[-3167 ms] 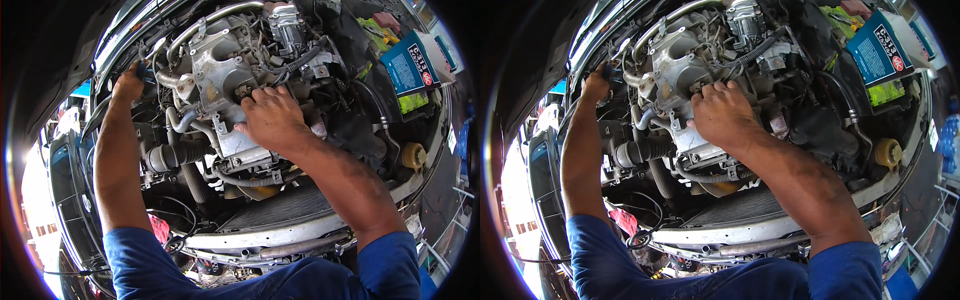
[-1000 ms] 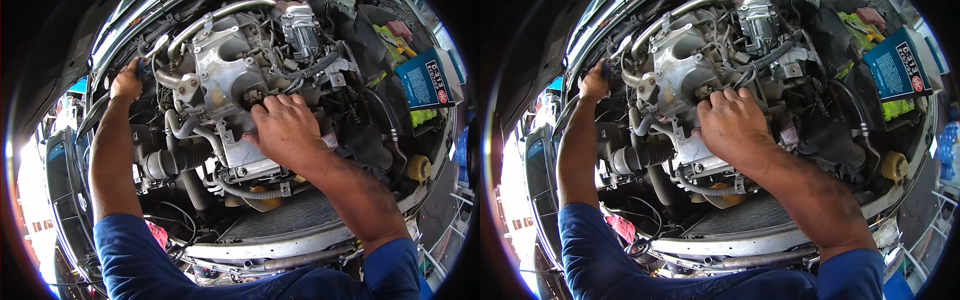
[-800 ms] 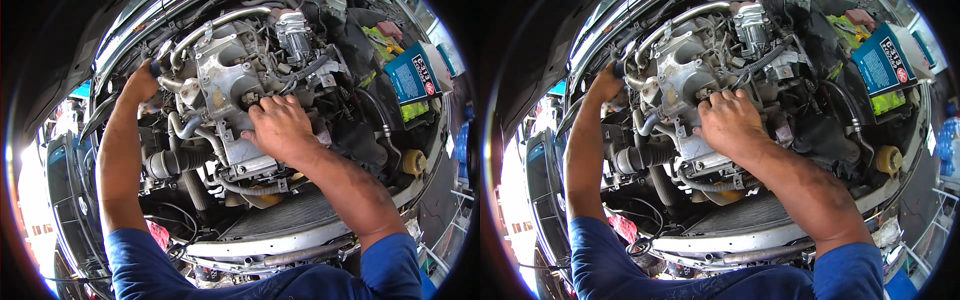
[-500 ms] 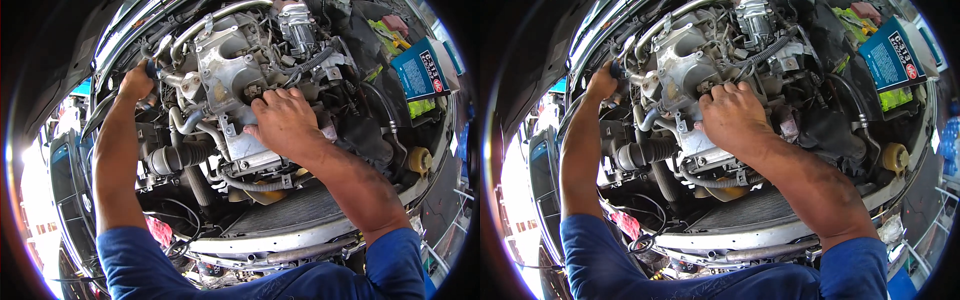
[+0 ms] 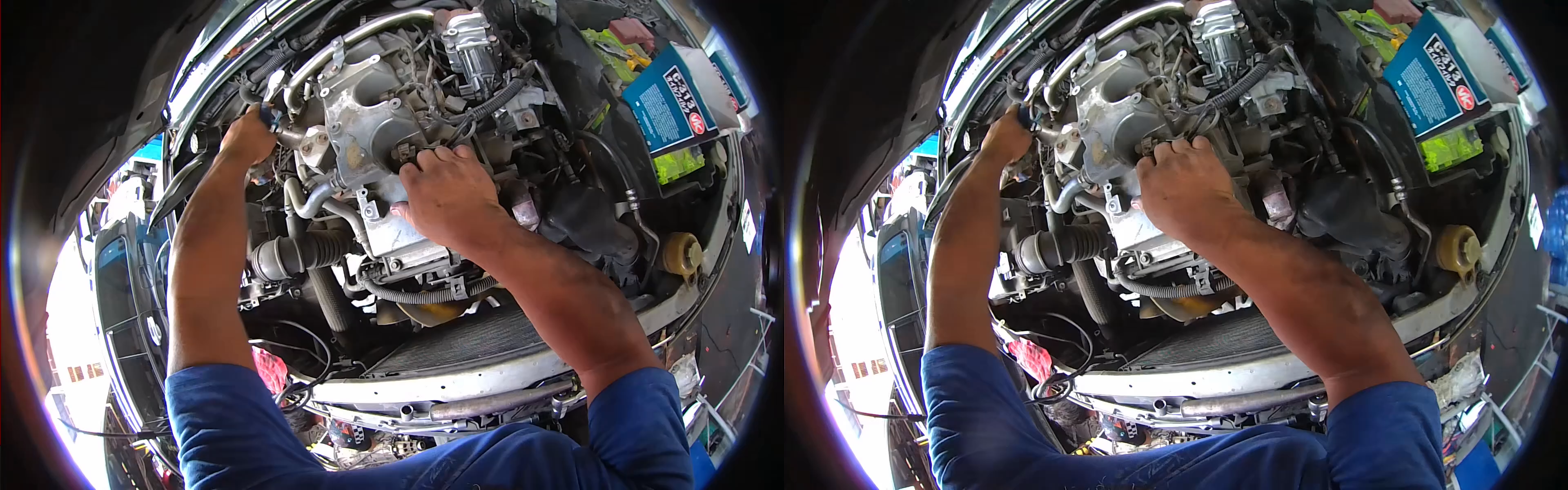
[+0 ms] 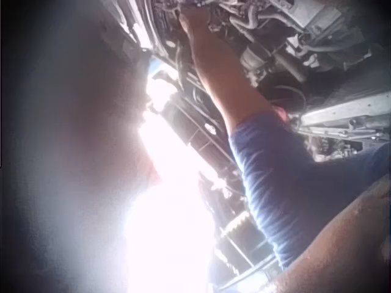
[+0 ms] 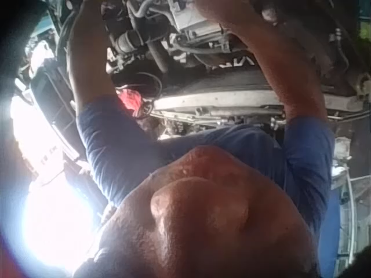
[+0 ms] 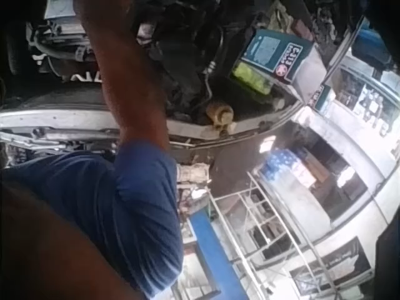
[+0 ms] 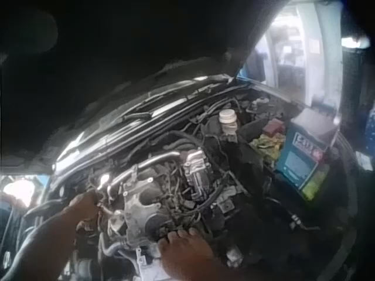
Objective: Repairing and maintaining engine components using hand tools in a service bay.
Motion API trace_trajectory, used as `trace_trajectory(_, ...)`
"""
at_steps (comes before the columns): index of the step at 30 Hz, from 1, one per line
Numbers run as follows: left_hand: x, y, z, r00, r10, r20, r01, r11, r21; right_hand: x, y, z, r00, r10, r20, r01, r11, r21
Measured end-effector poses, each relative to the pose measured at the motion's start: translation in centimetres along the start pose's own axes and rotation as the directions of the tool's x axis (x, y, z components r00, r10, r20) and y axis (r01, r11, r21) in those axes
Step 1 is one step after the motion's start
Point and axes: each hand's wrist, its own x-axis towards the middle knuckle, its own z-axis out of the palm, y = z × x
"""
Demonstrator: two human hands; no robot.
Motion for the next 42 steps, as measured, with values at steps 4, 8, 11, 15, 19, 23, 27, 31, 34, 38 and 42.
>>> trace_trajectory(4, -0.1, -2.7, 0.5, 0.995, -0.018, -0.099, 0.031, 0.991, 0.133, -0.5, 0.0, -0.1, 0.991, -0.056, -0.119, 0.054, 0.998, -0.018)
trace_trajectory(8, 0.5, -4.4, 0.9, 0.989, -0.047, -0.138, 0.07, 0.983, 0.167, -0.5, -0.5, 0.0, 0.985, -0.075, -0.156, 0.076, 0.997, -0.001)
trace_trajectory(11, 0.8, -2.3, 0.2, 1.0, 0.019, -0.018, -0.017, 0.995, 0.095, -0.4, -0.4, -0.4, 0.996, -0.035, -0.079, 0.034, 0.999, -0.01)
trace_trajectory(15, 1.9, 2.4, -1.3, 0.872, 0.39, 0.296, -0.484, 0.782, 0.393, -0.3, -0.6, 0.3, 0.992, 0.005, -0.123, -0.007, 1.0, -0.015)
trace_trajectory(19, 0.3, 1.8, -1.0, 0.981, 0.115, 0.155, -0.141, 0.976, 0.165, -0.1, -0.5, -0.1, 0.999, 0.021, -0.026, -0.02, 1.0, 0.009)
trace_trajectory(23, -1.2, 1.3, -0.8, 0.994, -0.091, 0.053, 0.088, 0.995, 0.057, -0.3, -0.6, 0.0, 0.997, -0.018, -0.07, 0.019, 1.0, 0.011)
trace_trajectory(27, -0.8, 0.0, -0.6, 0.996, -0.094, 0.002, 0.094, 0.988, 0.125, -0.6, 0.0, 0.4, 0.99, -0.039, -0.138, 0.043, 0.999, 0.021)
trace_trajectory(31, 0.8, -4.8, 0.9, 0.984, -0.021, -0.177, 0.061, 0.974, 0.22, -0.5, -0.4, 0.2, 0.981, -0.062, -0.181, 0.069, 0.997, 0.031)
trace_trajectory(34, 1.2, -3.9, 1.3, 0.995, -0.07, -0.071, 0.08, 0.985, 0.154, -0.3, 0.0, 0.7, 0.978, -0.063, -0.199, 0.069, 0.997, 0.023)
trace_trajectory(38, 0.7, -1.4, 0.5, 0.997, 0.033, -0.066, -0.033, 0.999, -0.001, -0.4, -0.4, 0.4, 0.982, -0.045, -0.185, 0.052, 0.998, 0.03)
trace_trajectory(42, 1.7, 4.5, -1.9, 0.882, 0.324, 0.341, -0.46, 0.748, 0.479, -0.2, -0.9, 0.0, 0.989, -0.036, -0.142, 0.034, 0.999, -0.015)
